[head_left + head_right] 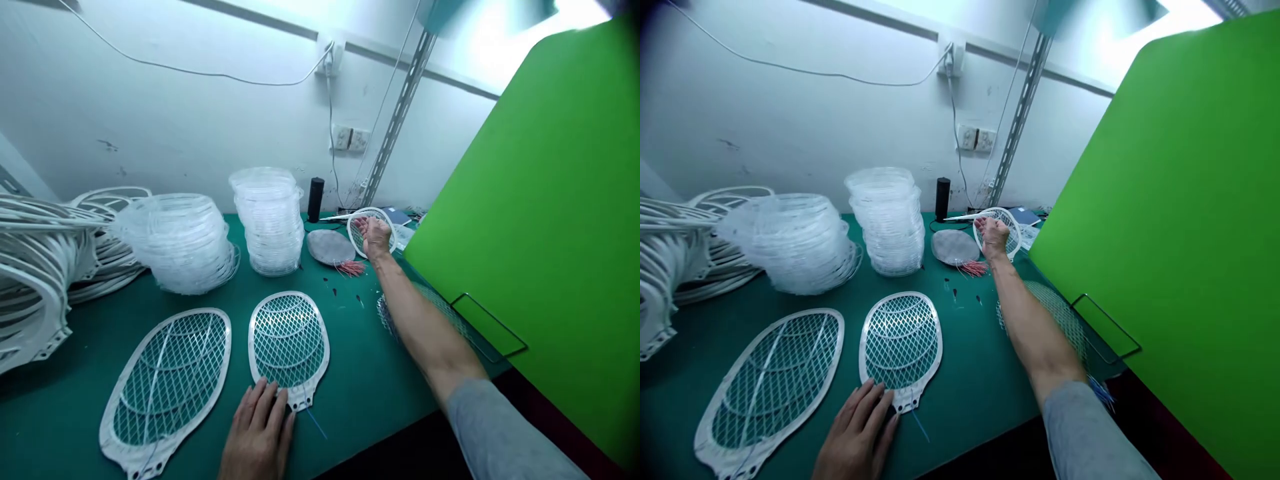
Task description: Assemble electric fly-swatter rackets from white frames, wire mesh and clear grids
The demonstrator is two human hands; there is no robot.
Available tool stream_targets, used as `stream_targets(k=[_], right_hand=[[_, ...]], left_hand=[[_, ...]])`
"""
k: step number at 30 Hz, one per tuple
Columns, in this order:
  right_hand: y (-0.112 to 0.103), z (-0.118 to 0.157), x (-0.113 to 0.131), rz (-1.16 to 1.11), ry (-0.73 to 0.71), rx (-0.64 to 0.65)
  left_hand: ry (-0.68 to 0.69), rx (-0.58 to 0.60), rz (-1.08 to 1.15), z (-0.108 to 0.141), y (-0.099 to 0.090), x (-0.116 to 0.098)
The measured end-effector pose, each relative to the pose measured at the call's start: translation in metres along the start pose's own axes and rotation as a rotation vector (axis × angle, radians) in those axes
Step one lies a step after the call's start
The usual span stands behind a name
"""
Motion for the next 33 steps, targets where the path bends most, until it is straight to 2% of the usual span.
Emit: stream_targets(k=[3, 5, 7, 9, 10, 11, 12, 14, 16, 18, 19, 22, 24, 27, 29, 33], right_hand=[[-0.006, 0.020, 0.023, -0.075, -0.063, -0.035], [-0.012, 0.053, 0.037, -0.109, -0.109, -0.026], [-0.016, 0.106, 0.049, -0.130, -0.181, 0.032], [-0.016, 0.176, 0.058, -0.083, -0.197, 0.076], [-0.016, 0.213, 0.061, -0.044, -0.182, 0.098], [-0.014, 0.250, 0.064, 0.002, -0.147, 0.148], [-0.012, 0.285, 0.067, 0.050, -0.108, 0.214], [-0.011, 0.343, 0.068, 0.095, -0.038, 0.371], [-0.014, 0.377, 0.065, 0.105, 0.031, 0.537], [-0.022, 0.386, 0.058, 0.075, 0.173, 0.639], [-0.026, 0.382, 0.054, 0.036, 0.270, 0.639], [-0.037, 0.351, 0.043, -0.073, 0.525, 0.472], [-0.036, 0.328, 0.036, 0.007, 0.580, 0.416], [-0.025, 0.300, 0.026, 0.298, 0.505, 0.512], [-0.017, 0.285, 0.021, 0.491, 0.421, 0.576], [-0.004, 0.261, 0.012, 0.835, 0.293, 0.676]], left_hand=[[-0.049, -0.004, 0.161, 0.003, 0.000, 0.002], [-0.195, -0.033, 0.415, -0.001, -0.012, -0.001], [-0.446, -0.034, 0.803, -0.016, -0.034, -0.008], [-0.743, 0.047, 1.339, -0.041, -0.057, -0.015], [-0.826, 0.027, 1.601, -0.055, -0.067, -0.018], [-0.848, -0.019, 1.812, -0.070, -0.075, -0.019], [-0.858, -0.074, 1.958, -0.082, -0.080, -0.019], [-0.918, -0.193, 2.077, -0.096, -0.083, -0.016], [-0.996, -0.298, 2.060, -0.096, -0.078, -0.010], [-1.060, -0.336, 2.002, -0.086, -0.073, -0.003], [-1.078, -0.323, 1.969, -0.079, -0.072, 0.001], [-1.077, -0.209, 1.863, -0.065, -0.070, 0.010], [-1.059, -0.143, 1.799, -0.063, -0.071, 0.012], [-1.044, -0.105, 1.713, -0.067, -0.067, 0.013], [-1.048, -0.131, 1.623, -0.071, -0.061, 0.014], [-1.031, -0.131, 1.354, -0.074, -0.046, 0.026]])
Point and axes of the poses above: each hand's wrist, its own z-axis away from the middle knuckle, its own y-axis out of the palm, x = y × z, the point moved 1 cm from there along -z, towards the middle knuckle, and after that the axes turned 12 degrees about x, right-handed, at the moved point
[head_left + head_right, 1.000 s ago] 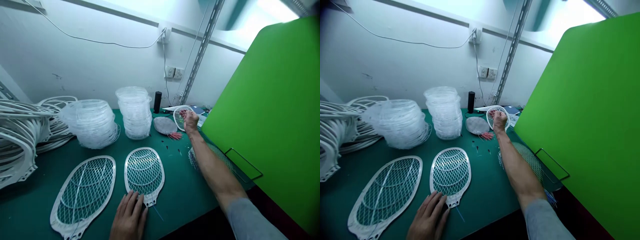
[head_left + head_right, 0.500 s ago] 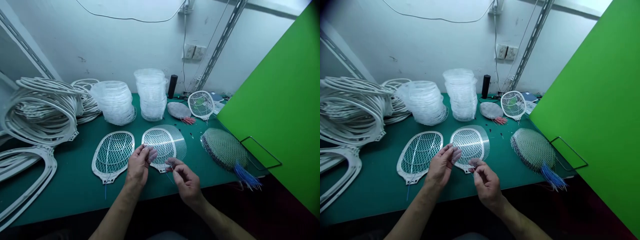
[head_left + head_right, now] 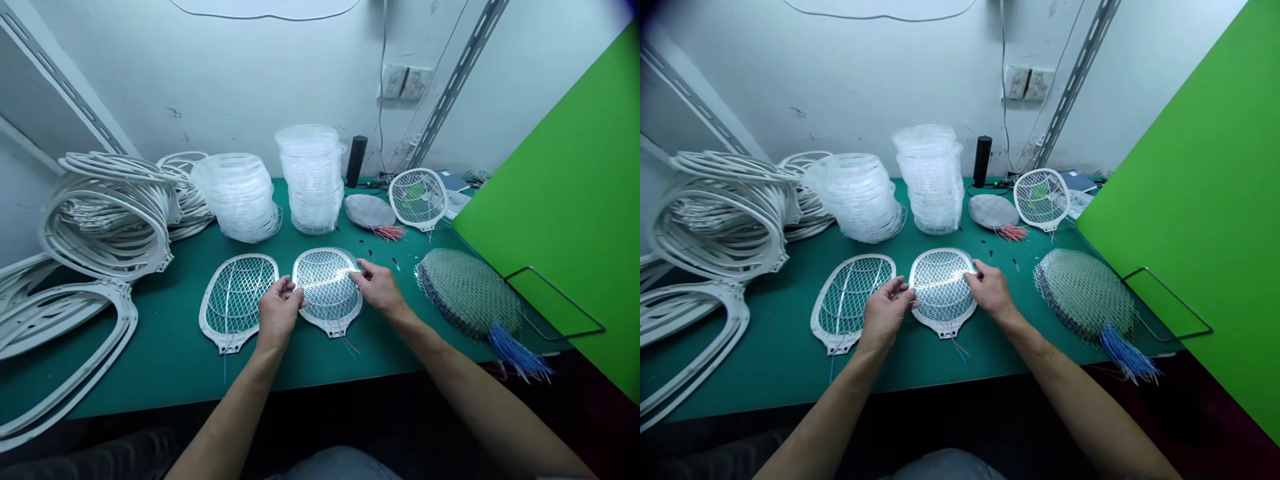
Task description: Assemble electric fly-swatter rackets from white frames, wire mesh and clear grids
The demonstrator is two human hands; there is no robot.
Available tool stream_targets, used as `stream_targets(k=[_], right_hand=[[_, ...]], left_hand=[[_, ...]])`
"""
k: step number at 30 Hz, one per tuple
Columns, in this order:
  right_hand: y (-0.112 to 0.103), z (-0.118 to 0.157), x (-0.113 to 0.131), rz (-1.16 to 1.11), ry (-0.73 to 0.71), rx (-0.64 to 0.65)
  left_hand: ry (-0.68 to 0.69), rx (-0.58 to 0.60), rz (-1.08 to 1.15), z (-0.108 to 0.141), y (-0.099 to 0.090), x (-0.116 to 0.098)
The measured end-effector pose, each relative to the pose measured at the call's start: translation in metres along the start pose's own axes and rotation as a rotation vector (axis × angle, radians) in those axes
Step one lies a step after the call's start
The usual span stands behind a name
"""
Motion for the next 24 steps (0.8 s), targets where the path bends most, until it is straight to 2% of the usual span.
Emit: stream_targets(k=[6, 12, 15, 19, 24], right_hand=[[0.004, -0.019, 0.007, 0.288, 0.068, 0.103], [0.009, -0.022, 0.011, 0.438, 0.119, 0.158], [0.008, -0.021, 0.004, 0.403, 0.084, 0.135], [0.009, -0.022, -0.007, 0.340, 0.081, 0.111], [0.014, -0.022, -0.007, 0.375, 0.083, 0.099]], left_hand=[[0.060, 0.028, -0.385, -0.008, -0.007, -0.003], [0.055, 0.012, -0.738, -0.002, 0.000, -0.014], [0.084, 0.010, -0.783, -0.003, 0.002, -0.009], [0.154, -0.005, -0.730, -0.005, 0.003, 0.002], [0.279, -0.021, -0.811, -0.007, 0.006, 0.010]])
Point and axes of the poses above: each hand's wrist, its own z-axis away from the middle knuckle, its own y-axis out of the palm, x = y × z, the point moved 1 cm from there along -z, towards the middle knuckle, and after that the axes turned 12 degrees about x, right-handed, at the moved point
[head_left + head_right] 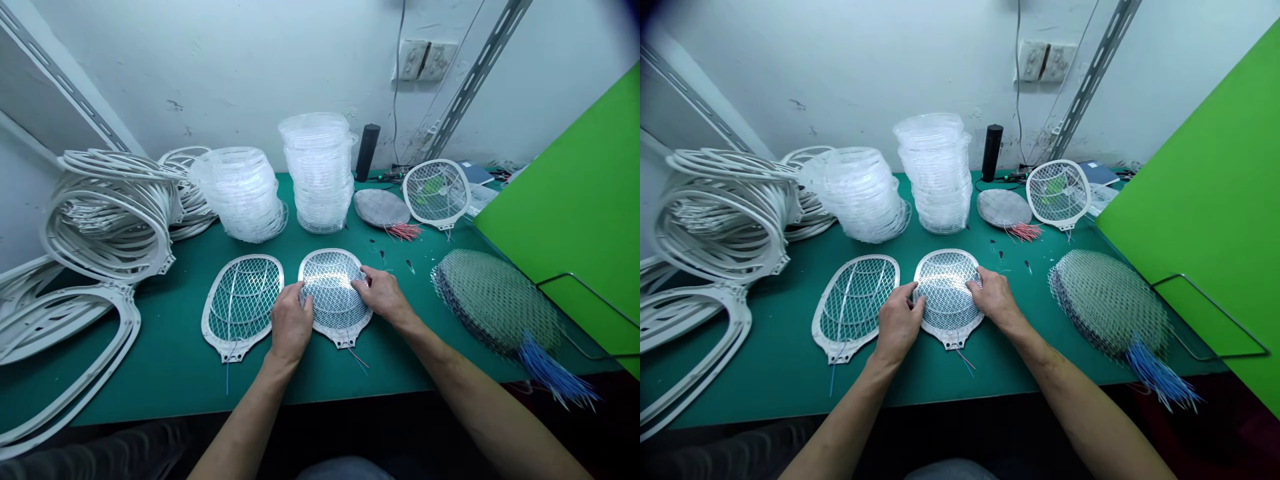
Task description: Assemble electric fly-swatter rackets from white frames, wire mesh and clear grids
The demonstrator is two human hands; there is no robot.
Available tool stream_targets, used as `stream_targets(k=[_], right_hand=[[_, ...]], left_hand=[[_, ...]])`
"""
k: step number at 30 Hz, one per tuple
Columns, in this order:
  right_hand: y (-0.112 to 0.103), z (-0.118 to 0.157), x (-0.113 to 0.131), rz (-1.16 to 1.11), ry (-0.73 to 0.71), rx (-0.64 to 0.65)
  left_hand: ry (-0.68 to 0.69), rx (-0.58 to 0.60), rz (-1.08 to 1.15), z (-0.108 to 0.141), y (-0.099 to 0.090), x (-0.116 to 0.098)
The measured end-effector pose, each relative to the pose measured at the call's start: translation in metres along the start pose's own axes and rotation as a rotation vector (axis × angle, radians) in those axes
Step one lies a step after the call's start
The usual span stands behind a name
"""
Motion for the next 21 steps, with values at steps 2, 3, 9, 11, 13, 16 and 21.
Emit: stream_targets(k=[2, 3, 9, 11, 13, 16, 21], right_hand=[[0.000, 0.000, 0.001, -0.006, 0.000, 0.005], [0.000, 0.001, 0.000, -0.015, 0.002, 0.008], [0.001, 0.001, -0.006, -0.074, -0.032, -0.029], [0.002, 0.001, -0.007, -0.094, -0.035, -0.036], [0.003, 0.001, -0.007, -0.089, -0.030, -0.038], [0.002, 0.002, -0.003, -0.045, -0.014, -0.049], [-0.002, 0.004, 0.005, 0.037, -0.018, -0.031]], left_hand=[[0.040, 0.005, -0.064, 0.001, 0.002, 0.001], [0.056, 0.008, -0.087, 0.001, 0.003, 0.002], [0.108, 0.005, -0.159, 0.003, 0.009, 0.007], [0.117, -0.007, -0.177, 0.003, 0.010, 0.009], [0.122, -0.013, -0.198, 0.003, 0.011, 0.010], [0.133, 0.008, -0.233, 0.002, 0.010, 0.010], [0.179, 0.091, -0.333, 0.004, 0.008, 0.015]])
Point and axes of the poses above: each hand's wrist, its own z-axis away from the middle knuckle, its own y-axis out of the palm, x = y × z, the point moved 1 cm from there along -z, towards the middle knuckle, and after that the axes turned 12 degrees about x, right-handed, at the moved point
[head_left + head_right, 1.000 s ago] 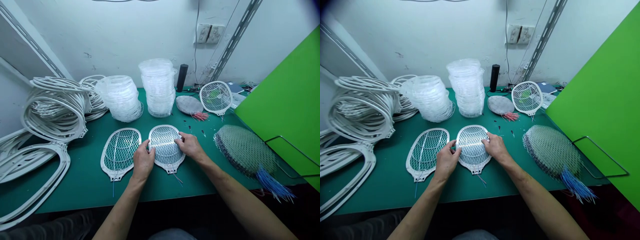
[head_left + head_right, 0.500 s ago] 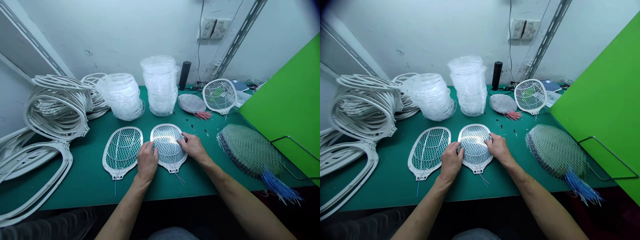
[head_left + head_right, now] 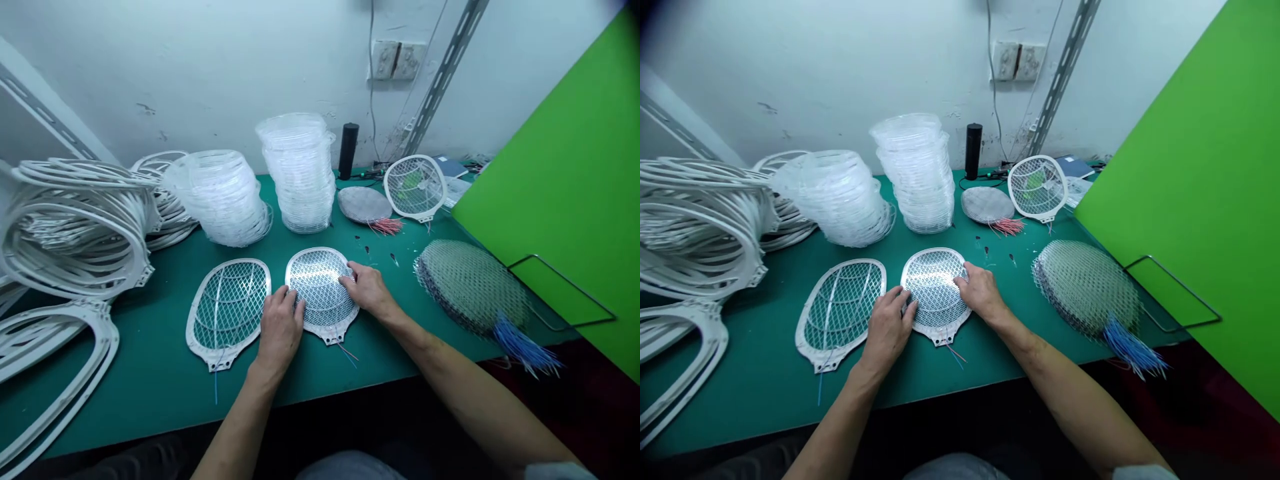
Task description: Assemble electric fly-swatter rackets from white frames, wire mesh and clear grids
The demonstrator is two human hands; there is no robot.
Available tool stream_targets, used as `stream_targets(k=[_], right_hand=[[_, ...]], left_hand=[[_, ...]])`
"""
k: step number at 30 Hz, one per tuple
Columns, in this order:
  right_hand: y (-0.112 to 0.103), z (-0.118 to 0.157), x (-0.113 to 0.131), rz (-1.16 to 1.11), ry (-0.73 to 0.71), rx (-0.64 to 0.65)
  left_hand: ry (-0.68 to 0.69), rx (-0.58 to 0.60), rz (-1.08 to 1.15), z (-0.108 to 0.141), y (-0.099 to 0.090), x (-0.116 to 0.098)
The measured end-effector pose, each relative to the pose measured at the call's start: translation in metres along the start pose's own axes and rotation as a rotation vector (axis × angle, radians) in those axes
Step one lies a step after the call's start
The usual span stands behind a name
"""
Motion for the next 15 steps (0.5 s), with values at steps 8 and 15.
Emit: stream_targets(k=[8, 15], right_hand=[[-0.009, -0.003, 0.001, -0.010, 0.025, 0.039], [-0.010, 0.000, 0.002, -0.097, 0.030, -0.033]], left_hand=[[0.132, 0.049, -0.025, 0.006, -0.001, 0.007], [0.166, 0.108, -0.017, 0.010, -0.005, 0.010]])
Point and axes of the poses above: each hand's wrist, its own z-axis away from the middle knuckle, its own y-axis out of the palm, x = y × z, the point moved 1 cm from there along -z, towards the middle knuckle, and after that the axes turned 12 degrees about x, right-handed, at the moved point
